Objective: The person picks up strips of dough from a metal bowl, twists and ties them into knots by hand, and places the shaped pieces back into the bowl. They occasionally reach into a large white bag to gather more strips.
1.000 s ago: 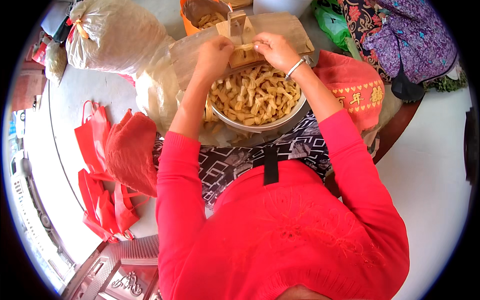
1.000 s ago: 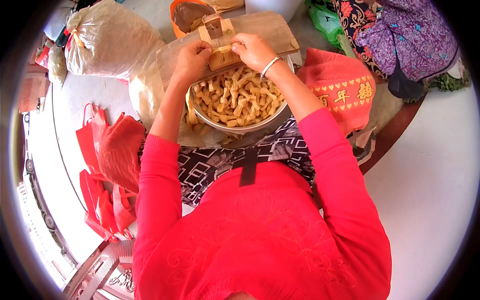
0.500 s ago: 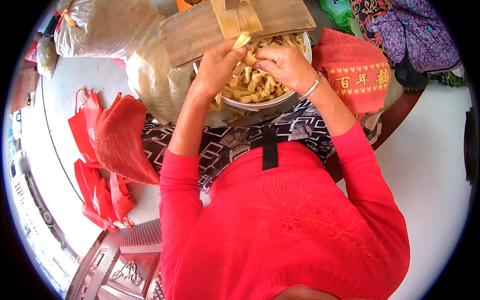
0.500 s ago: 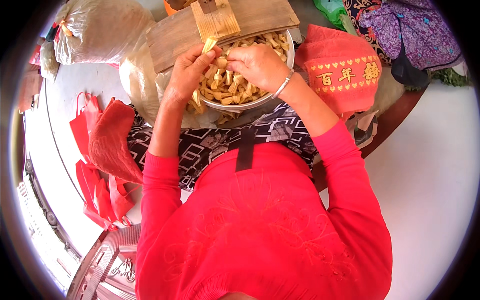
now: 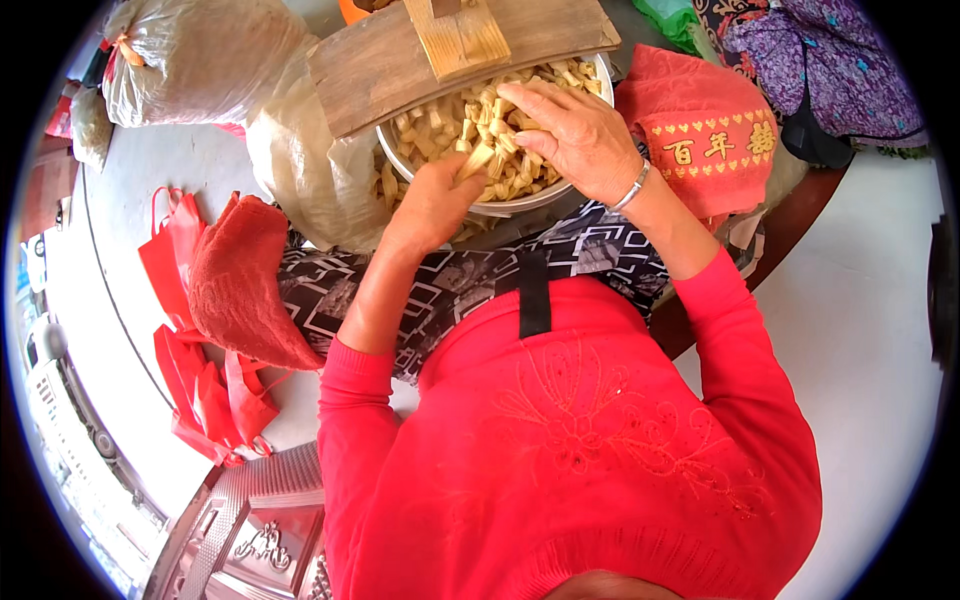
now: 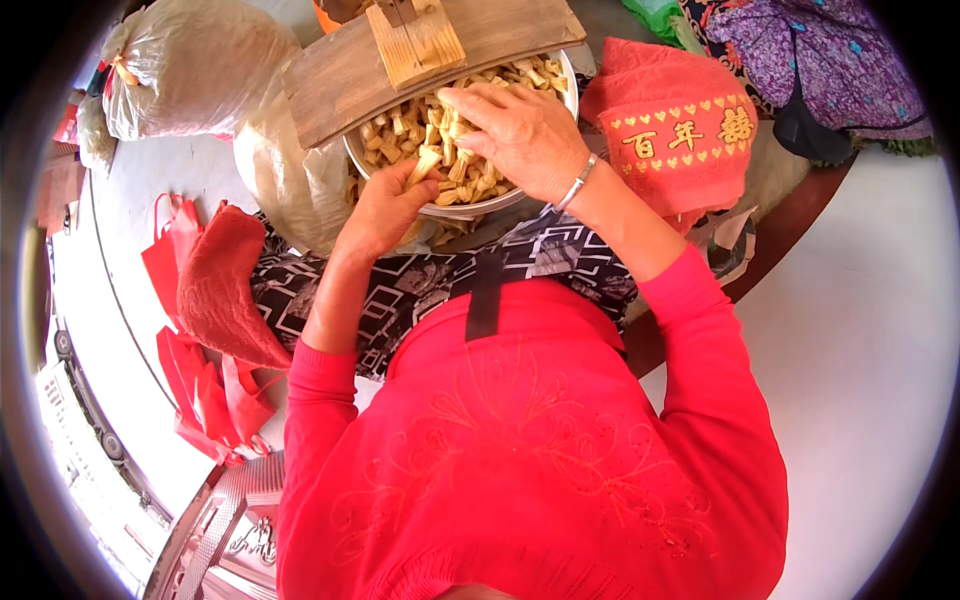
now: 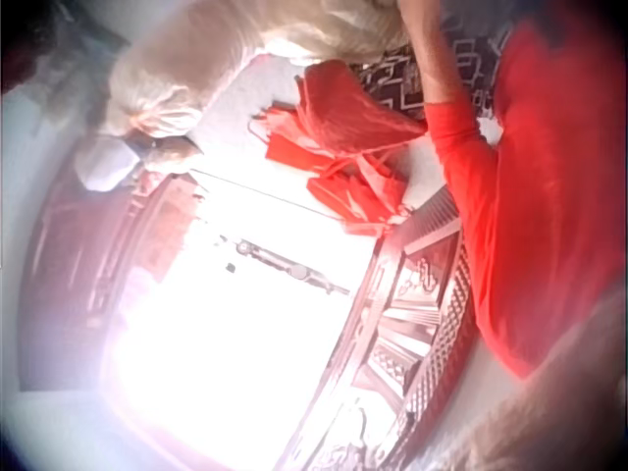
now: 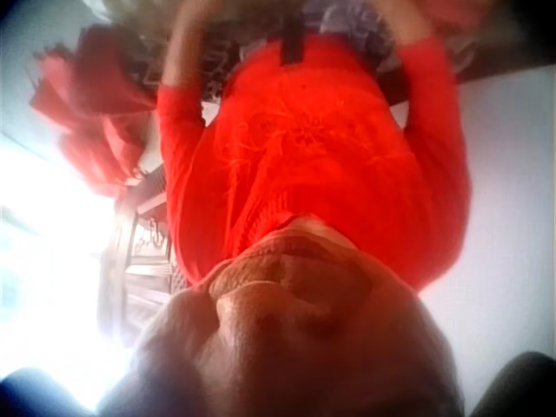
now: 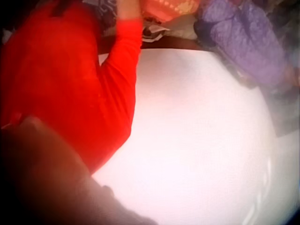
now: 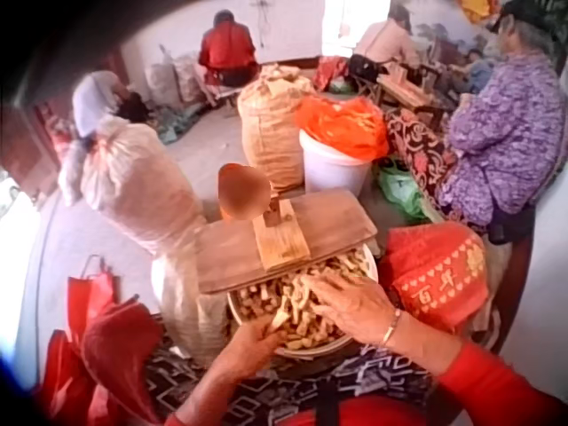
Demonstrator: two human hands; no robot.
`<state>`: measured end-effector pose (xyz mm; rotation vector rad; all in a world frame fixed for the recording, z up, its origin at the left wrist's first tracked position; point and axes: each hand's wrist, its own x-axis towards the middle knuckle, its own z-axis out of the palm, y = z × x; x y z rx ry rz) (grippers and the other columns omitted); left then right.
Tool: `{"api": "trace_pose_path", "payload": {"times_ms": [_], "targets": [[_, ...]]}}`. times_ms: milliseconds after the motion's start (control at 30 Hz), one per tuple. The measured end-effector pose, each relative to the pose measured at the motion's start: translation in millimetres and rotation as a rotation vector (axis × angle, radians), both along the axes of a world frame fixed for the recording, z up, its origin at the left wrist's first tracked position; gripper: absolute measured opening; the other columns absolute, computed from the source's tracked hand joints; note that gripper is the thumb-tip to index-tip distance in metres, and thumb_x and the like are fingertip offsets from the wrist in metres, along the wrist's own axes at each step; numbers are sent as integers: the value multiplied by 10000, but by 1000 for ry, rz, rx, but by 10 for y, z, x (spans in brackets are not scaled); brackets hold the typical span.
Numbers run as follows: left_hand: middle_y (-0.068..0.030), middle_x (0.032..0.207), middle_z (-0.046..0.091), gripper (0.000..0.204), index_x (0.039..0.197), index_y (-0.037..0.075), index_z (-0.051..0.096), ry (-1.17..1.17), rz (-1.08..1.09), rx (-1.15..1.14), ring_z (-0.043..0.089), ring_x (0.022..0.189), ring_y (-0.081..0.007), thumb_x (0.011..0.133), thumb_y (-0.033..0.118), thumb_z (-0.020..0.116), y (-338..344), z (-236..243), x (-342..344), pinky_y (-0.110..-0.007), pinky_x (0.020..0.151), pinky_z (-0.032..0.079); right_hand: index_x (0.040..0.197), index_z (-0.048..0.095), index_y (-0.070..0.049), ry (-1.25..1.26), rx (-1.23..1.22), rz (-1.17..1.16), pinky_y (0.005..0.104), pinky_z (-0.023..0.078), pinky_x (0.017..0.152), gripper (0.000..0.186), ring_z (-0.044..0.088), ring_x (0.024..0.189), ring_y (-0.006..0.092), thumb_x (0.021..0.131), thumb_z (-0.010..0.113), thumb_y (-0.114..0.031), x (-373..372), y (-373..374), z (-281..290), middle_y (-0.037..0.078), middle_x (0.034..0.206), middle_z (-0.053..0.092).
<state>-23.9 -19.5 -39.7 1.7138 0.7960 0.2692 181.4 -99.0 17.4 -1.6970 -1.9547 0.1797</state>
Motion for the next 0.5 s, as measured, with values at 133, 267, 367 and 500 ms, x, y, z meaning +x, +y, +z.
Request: {"api": "trace_pose_path", "payload": {"times_ms": [133, 267, 367, 500], "targets": [[-13, 746, 612, 170, 922, -12, 642, 61, -154, -142, 557, 677, -105, 890, 149, 597, -222, 139, 244, -276, 568, 446, 999, 643, -70, 14, 158, 114, 375, 481, 735, 270, 601, 822, 275, 791, 702, -231, -344, -62, -65, 79, 862, 638], [-40, 693, 574, 198, 947, -19, 642, -8, -202, -590, 544, 649, -58, 932, 166, 573, -410, 275, 120, -219, 556, 426, 734, 574, -70, 107, 62, -28, 363, 445, 534, 210, 533, 541, 278, 839, 690, -211, -183, -162, -211, 73, 581, 532], [-114, 697, 598, 167, 949, 12, 623, 23, -294, 56, 584, 601, -196, 910, 168, 576, -357, 560, -113, -305, 530, 439, 736, 589, -39, 299, -132, -99, 312, 412, 472, 246, 521, 502, 241, 900, 648, -213, -47, -335, -11, 98, 579, 520], [-126, 701, 616, 262, 908, -35, 648, -96, -345, 562, 566, 538, -275, 909, 223, 602, -354, 1632, -139, -320, 490, 414, 802, 624, -18, 698, -369, 113, 291, 424, 503, 190, 554, 539, 202, 914, 621, -170, -208, -540, 420, 107, 621, 548]]}}
